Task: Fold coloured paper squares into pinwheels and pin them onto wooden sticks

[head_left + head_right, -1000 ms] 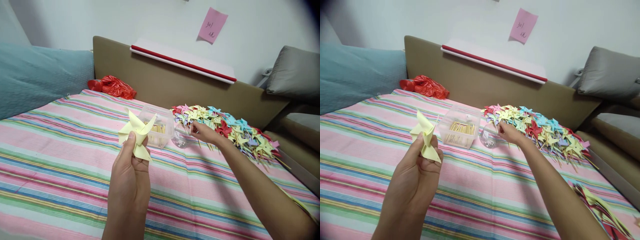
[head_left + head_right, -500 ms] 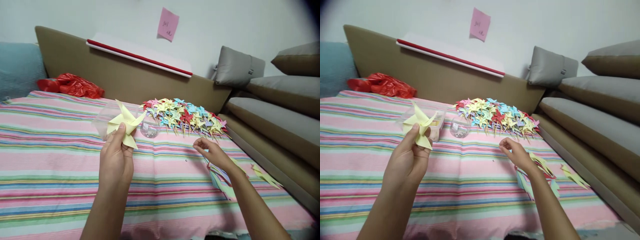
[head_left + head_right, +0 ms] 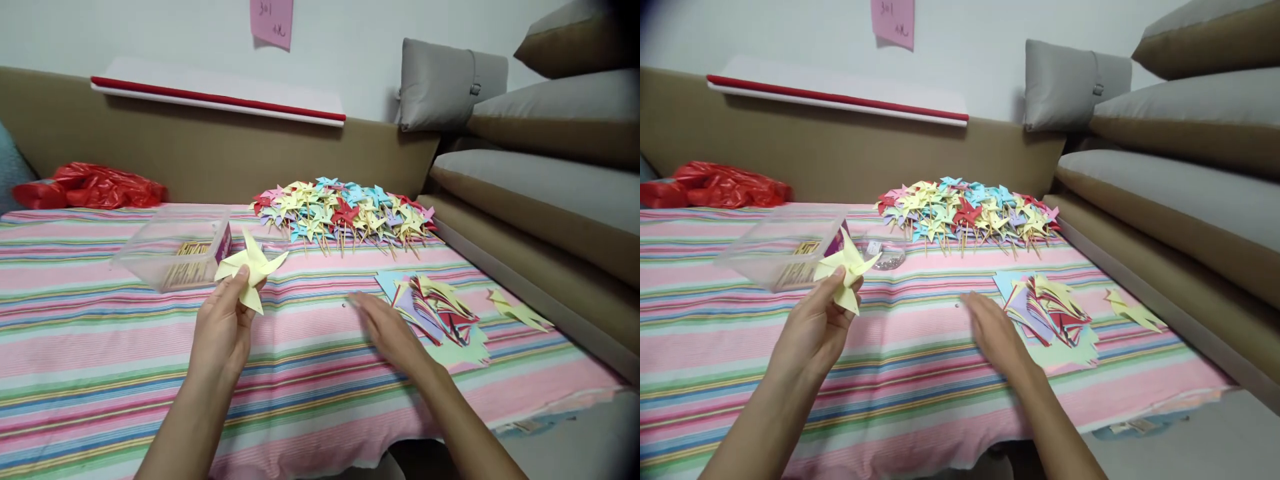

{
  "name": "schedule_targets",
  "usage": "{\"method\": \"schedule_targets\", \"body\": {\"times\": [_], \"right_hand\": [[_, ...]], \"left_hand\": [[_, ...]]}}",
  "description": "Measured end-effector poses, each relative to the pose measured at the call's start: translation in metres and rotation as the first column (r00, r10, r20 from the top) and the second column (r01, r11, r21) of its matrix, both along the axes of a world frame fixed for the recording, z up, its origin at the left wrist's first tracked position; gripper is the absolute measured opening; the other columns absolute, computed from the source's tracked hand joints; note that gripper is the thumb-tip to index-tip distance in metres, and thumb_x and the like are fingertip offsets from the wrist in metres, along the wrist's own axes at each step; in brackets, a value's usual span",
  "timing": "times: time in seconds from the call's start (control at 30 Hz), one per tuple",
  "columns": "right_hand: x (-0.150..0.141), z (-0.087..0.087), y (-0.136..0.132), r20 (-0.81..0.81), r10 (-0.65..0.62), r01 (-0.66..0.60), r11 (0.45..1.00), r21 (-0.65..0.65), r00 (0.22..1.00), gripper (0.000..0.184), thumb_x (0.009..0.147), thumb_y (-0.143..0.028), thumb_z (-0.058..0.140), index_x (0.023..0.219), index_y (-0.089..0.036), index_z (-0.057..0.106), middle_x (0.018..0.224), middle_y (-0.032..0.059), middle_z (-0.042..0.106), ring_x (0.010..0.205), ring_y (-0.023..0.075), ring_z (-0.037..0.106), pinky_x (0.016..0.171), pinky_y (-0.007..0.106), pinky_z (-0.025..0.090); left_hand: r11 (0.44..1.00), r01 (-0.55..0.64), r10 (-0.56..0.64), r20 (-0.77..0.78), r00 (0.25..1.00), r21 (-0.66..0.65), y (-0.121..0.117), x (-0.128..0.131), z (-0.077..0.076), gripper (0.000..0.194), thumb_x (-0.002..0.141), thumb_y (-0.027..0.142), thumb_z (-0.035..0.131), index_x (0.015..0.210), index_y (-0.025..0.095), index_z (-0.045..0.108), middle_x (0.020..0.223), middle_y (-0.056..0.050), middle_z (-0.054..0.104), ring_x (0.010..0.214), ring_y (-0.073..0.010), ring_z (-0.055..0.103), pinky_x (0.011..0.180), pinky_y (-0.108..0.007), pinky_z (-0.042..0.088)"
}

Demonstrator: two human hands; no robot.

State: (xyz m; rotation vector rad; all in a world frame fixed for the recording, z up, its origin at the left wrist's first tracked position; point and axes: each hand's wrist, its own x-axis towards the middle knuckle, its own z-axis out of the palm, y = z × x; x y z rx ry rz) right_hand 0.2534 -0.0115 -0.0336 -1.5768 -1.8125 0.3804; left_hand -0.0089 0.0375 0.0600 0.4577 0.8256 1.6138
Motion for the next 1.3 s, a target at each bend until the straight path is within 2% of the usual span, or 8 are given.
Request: {"method": "schedule_targets", "body": {"times": [0.13,0.37,0.53,0.77,0.87,0.93,1.07,1.3], "right_hand": [[-0.018,-0.017,-0.006,0.338,0.05,-0.032,0.998,-0.06,0.94,0.048,0.103,-0.029,0.037,0.149,-0.021,0.048,0.16,0.0152,0.038,0.149,0.0308,0.034,0.119,0.058,0.029],[-0.028,-0.022,-0.001,0.469,-0.004,0.02,0.999,-0.03,0.883,0.048,0.105,-0.026,0.034,0.148,-0.011,0.048,0.155,0.014,0.046,0.146,0.0307,0.04,0.119,0.055,0.033],[-0.025,-0.016,-0.003,0.239,-0.05,0.05,0.999,0.006,0.97,0.041,0.098,-0.021,0.049,0.135,-0.01,0.062,0.142,0.0154,0.06,0.135,0.0312,0.054,0.116,0.049,0.04],[-0.014,0.012,-0.009,-0.135,-0.221,0.225,0.974,0.019,0.966,0.022,0.096,-0.029,0.057,0.103,-0.021,0.076,0.101,0.009,0.08,0.094,0.0277,0.076,0.085,0.041,0.06],[-0.031,0.033,-0.016,-0.634,-0.136,0.135,0.99,-0.049,0.761,0.024,0.089,-0.04,0.069,0.1,-0.02,0.074,0.098,0.0078,0.08,0.089,0.0236,0.077,0.08,0.035,0.061],[-0.046,0.044,-0.022,-0.766,-0.109,0.087,0.994,-0.07,0.633,0.024,0.084,-0.041,0.075,0.095,-0.02,0.074,0.086,0.0049,0.079,0.079,0.0202,0.075,0.072,0.031,0.06],[-0.069,0.051,-0.027,-0.739,-0.002,0.037,0.999,0.031,0.674,0.011,0.084,-0.033,0.076,0.086,-0.022,0.075,0.078,0.0012,0.073,0.071,0.0146,0.067,0.063,0.026,0.053],[-0.075,0.047,-0.024,-0.489,0.04,0.079,0.972,0.221,0.871,0.006,0.09,-0.019,0.068,0.087,-0.022,0.073,0.074,-0.0032,0.063,0.058,0.0097,0.042,0.055,0.027,0.038]], "left_hand": [[0.999,0.045,-0.047,-0.048,0.998,-0.029,0.005,0.008,-0.014,0.003,0.084,0.01,0.072,0.086,0.01,0.074,0.087,-0.004,0.076,0.067,-0.0083,0.07,0.057,-0.012,0.056],[0.99,0.139,-0.136,-0.169,0.976,0.006,0.004,0.017,-0.033,0.029,0.069,0.029,0.089,0.089,0.013,0.076,0.088,-0.002,0.074,0.073,-0.0085,0.067,0.063,-0.013,0.053],[0.987,0.159,-0.157,-0.182,0.971,-0.003,0.0,0.02,-0.031,0.03,0.069,0.03,0.089,0.091,0.014,0.077,0.092,-0.001,0.073,0.076,-0.0086,0.066,0.065,-0.014,0.052],[0.986,0.162,-0.137,-0.383,0.914,0.034,-0.008,0.024,-0.032,0.03,0.07,0.037,0.087,0.086,0.015,0.075,0.082,-0.001,0.071,0.073,-0.0105,0.062,0.066,-0.018,0.047],[0.978,0.185,-0.092,-0.583,0.807,0.101,-0.011,0.028,-0.034,0.027,0.078,0.041,0.08,0.084,0.016,0.073,0.077,-0.001,0.07,0.074,-0.0134,0.062,0.066,-0.022,0.045],[0.963,0.229,-0.072,-0.683,0.727,0.143,-0.015,0.031,-0.034,0.024,0.083,0.04,0.075,0.083,0.016,0.071,0.08,-0.002,0.071,0.077,-0.0154,0.064,0.068,-0.023,0.046],[0.926,0.341,-0.095,-0.778,0.621,0.159,-0.024,0.037,-0.036,0.022,0.088,0.038,0.07,0.083,0.017,0.067,0.084,-0.002,0.071,0.081,-0.0159,0.064,0.072,-0.024,0.045],[0.875,0.482,-0.324,-0.686,0.652,0.045,-0.034,0.046,-0.036,0.026,0.089,0.043,0.069,0.087,0.017,0.063,0.075,0.001,0.063,0.068,-0.0112,0.053,0.062,-0.021,0.041]]}}
